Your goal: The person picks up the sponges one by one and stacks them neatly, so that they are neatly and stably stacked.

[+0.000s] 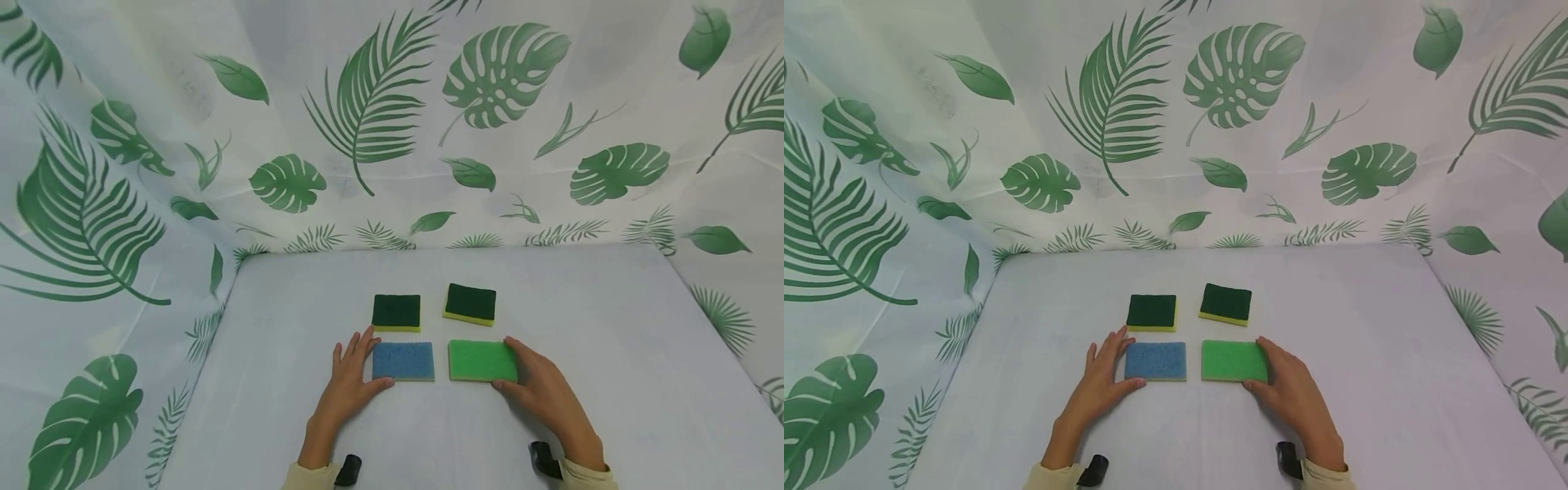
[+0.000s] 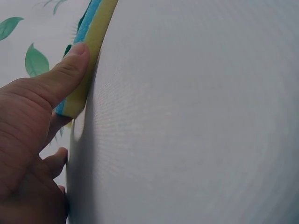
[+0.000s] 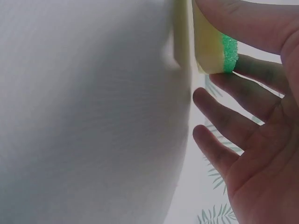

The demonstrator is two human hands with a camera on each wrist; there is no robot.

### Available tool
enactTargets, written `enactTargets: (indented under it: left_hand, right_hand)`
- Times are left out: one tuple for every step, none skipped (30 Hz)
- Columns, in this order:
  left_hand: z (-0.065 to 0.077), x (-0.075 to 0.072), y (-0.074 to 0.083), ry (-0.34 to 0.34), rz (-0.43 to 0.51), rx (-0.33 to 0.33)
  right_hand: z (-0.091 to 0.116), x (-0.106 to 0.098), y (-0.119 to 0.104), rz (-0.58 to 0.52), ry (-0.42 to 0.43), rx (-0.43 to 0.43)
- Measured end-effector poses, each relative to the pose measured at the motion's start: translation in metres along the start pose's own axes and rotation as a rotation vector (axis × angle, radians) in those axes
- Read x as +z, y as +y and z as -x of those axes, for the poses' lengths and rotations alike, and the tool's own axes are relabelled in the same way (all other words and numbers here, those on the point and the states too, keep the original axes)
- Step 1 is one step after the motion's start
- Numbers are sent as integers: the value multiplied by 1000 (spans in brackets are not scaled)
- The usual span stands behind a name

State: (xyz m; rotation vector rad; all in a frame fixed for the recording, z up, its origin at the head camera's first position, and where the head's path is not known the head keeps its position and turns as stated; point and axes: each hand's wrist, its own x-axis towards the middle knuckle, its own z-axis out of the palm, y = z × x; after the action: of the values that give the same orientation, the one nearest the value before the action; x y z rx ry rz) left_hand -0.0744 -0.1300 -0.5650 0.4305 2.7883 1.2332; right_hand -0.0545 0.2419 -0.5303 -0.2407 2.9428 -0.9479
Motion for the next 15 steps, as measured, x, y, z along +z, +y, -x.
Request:
enactTargets:
  left_hand:
    - [0, 0, 0, -1, 3, 0]
    - [0, 0, 0, -2, 7, 0]
    - [0, 0, 0, -4, 7, -1]
    - [1, 0, 0, -5, 7, -2]
    - [1, 0, -1, -6, 6, -3]
    - [1, 0, -1, -7, 7, -3]
    - [1, 0, -1, -6, 9, -2]
    - [1, 1, -1, -5, 11, -1]
    - [1, 1, -1, -7, 12, -2]
    - [1, 1, -1, -7, 14, -2]
    - [1, 0, -1, -7, 18, -1]
    - [1, 0, -1, -6, 21, 0]
    - [1, 0, -1, -7, 21, 0]
    - [1, 0, 0, -7, 21, 1]
    - [0, 0, -1, -8, 21, 0]
  right_hand:
    - [0, 0, 0, -1, 3, 1]
    - [0, 0, -1, -2, 5, 0]
    - [0, -1, -2, -3, 8, 1]
    - [0, 0, -2, -3, 9, 1]
    - [0, 0, -3, -3, 11, -1]
    - [-1, 0, -4, -5, 15, -1]
    - [-1, 0, -5, -7, 18, -3]
    - [-1, 0, -6, -9, 22, -6]
    - [-2, 0, -7, -9, 25, -8]
    - [-2, 0, -8, -10, 30, -12]
    - [-3, 0, -10, -11, 35, -15]
    - [-3, 0, -11, -11, 39, -20]
    - [-4, 0, -12, -10, 43, -25]
    - [-5, 0, -14, -9, 46, -29]
    - [-6, 0, -15, -9, 48, -34]
